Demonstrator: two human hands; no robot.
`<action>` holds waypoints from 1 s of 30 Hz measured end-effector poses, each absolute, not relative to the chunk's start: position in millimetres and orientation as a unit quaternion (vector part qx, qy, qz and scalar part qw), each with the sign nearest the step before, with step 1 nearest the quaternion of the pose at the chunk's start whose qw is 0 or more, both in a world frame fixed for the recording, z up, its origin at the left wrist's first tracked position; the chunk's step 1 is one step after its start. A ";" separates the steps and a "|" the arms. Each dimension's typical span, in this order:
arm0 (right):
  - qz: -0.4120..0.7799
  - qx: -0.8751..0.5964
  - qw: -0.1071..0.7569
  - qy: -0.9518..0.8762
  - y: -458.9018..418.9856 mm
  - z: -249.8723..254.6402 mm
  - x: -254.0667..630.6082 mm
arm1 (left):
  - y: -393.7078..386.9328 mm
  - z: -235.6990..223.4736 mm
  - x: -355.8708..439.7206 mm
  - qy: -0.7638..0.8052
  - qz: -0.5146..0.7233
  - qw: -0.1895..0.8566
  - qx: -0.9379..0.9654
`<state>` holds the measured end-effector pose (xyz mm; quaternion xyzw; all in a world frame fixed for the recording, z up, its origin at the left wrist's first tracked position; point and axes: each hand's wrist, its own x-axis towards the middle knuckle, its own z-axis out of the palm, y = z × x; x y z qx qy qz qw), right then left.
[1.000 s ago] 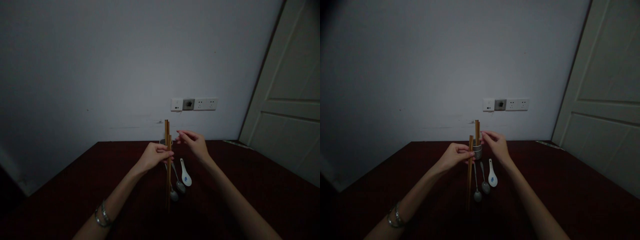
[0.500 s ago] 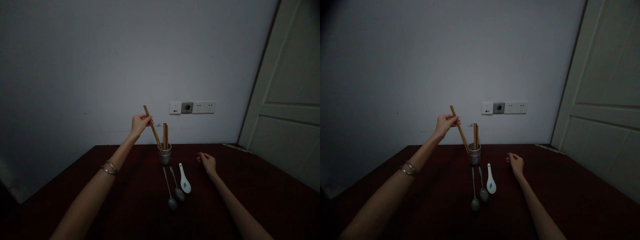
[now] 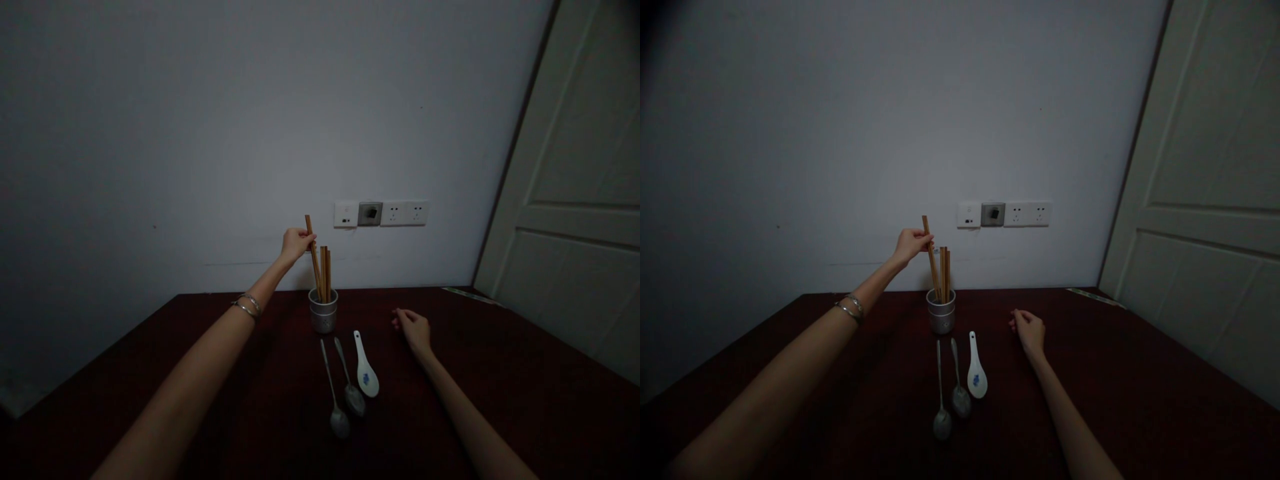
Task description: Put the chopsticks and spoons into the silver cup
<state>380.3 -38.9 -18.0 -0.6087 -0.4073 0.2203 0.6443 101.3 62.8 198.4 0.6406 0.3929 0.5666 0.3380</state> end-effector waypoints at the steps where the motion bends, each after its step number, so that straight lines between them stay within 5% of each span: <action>1: 0.217 -0.612 0.640 -0.411 -38.8 -18.3 380.5 | 65.2 194.9 102.0 0.395 0.566 0.337 0.641; 30: 0.200 -0.639 0.603 -0.433 -39.8 -16.1 379.0 | 74.1 123.3 108.4 0.420 0.503 0.378 0.654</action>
